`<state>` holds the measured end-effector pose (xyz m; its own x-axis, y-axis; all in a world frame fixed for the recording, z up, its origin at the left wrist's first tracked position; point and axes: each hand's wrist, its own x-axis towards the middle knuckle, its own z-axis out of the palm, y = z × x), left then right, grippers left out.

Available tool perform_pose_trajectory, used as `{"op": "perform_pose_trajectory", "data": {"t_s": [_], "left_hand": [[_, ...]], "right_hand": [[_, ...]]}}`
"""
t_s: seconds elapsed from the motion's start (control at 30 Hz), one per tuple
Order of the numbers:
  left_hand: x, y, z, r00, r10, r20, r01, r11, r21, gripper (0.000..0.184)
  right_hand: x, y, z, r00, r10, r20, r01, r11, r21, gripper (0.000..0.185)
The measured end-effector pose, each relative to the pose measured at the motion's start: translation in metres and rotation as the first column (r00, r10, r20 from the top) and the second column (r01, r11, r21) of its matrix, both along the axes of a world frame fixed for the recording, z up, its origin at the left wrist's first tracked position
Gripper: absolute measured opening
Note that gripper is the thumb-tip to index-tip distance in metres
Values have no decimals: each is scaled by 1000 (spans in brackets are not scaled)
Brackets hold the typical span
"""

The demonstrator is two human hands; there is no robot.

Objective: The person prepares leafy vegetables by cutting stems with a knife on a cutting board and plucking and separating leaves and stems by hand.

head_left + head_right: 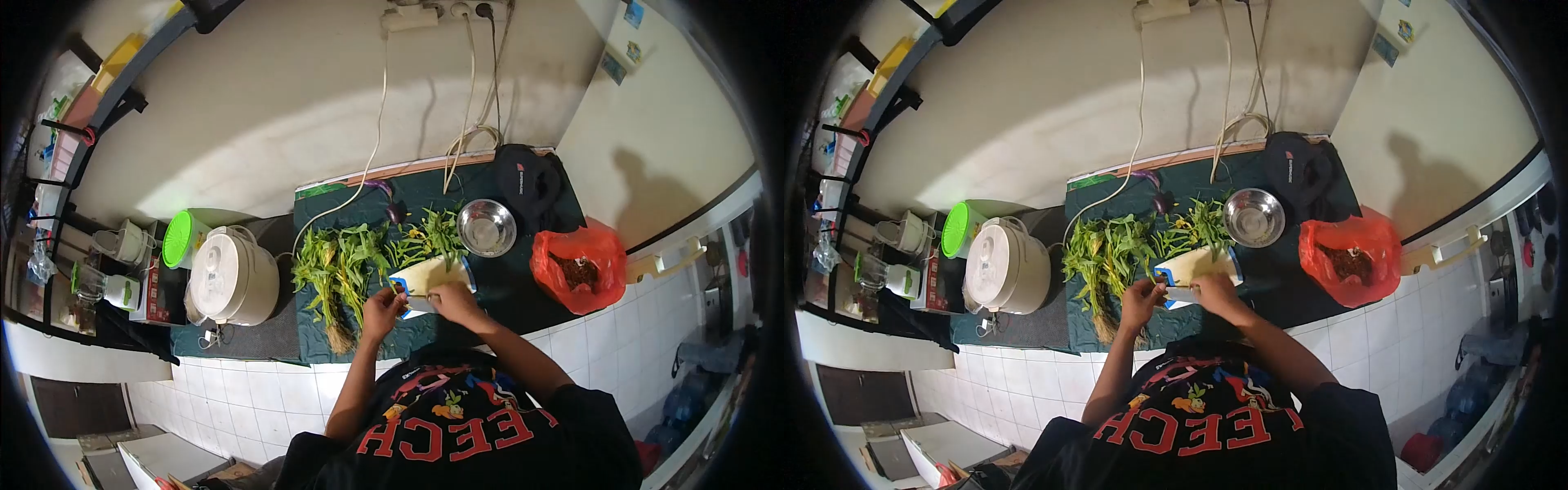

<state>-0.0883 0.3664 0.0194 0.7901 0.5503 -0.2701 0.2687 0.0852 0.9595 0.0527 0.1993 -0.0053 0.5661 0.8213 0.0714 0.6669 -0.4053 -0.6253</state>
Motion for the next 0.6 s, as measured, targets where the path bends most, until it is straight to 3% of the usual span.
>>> {"op": "perform_pose_trajectory", "data": {"t_s": [0.07, 0.1, 0.2, 0.27, 0.3, 0.37, 0.4, 0.47, 0.53, 0.6], "left_hand": [[-2, 3, 1, 991, -67, -112, 78, 992, 96, 27], [-4, 4, -4, 992, -68, -111, 79, 992, 99, 27], [-12, 7, -27, 986, -115, -120, 121, 992, 41, 28], [-16, 9, -32, 986, -111, -125, 122, 989, 81, 29], [-18, 10, -29, 986, -112, -127, 123, 989, 84, 29], [-20, 13, -20, 987, -94, -131, 101, 994, 48, 30], [-22, 17, -22, 988, -89, -129, 96, 994, 51, 30], [-31, 21, -33, 976, -63, -209, 80, 994, 74, 30], [-36, 18, -30, 975, -22, -223, 32, 999, 43, 30], [-43, 18, -31, 969, 17, -245, -14, 1000, 15, 29]], "right_hand": [[31, 12, -6, 998, -54, 33, 55, 998, -11, 14], [46, 19, -13, 994, -106, 29, 104, 993, 63, 13], [90, 42, 11, 986, -112, 124, 114, 993, -14, 17], [111, 57, -1, 944, -21, 329, 79, 984, -162, 22], [110, 59, -9, 945, -23, 327, 79, 984, -159, 22], [105, 64, -25, 795, -136, 591, 212, 975, -61, 21], [102, 68, -35, 794, -134, 593, 208, 976, -57, 21], [95, 75, -53, 857, -120, 501, 244, 951, -188, 28], [88, 79, -54, 890, -120, 439, 219, 959, -182, 26], [86, 87, -56, 990, -103, -99, 66, 944, -323, 24]]}}
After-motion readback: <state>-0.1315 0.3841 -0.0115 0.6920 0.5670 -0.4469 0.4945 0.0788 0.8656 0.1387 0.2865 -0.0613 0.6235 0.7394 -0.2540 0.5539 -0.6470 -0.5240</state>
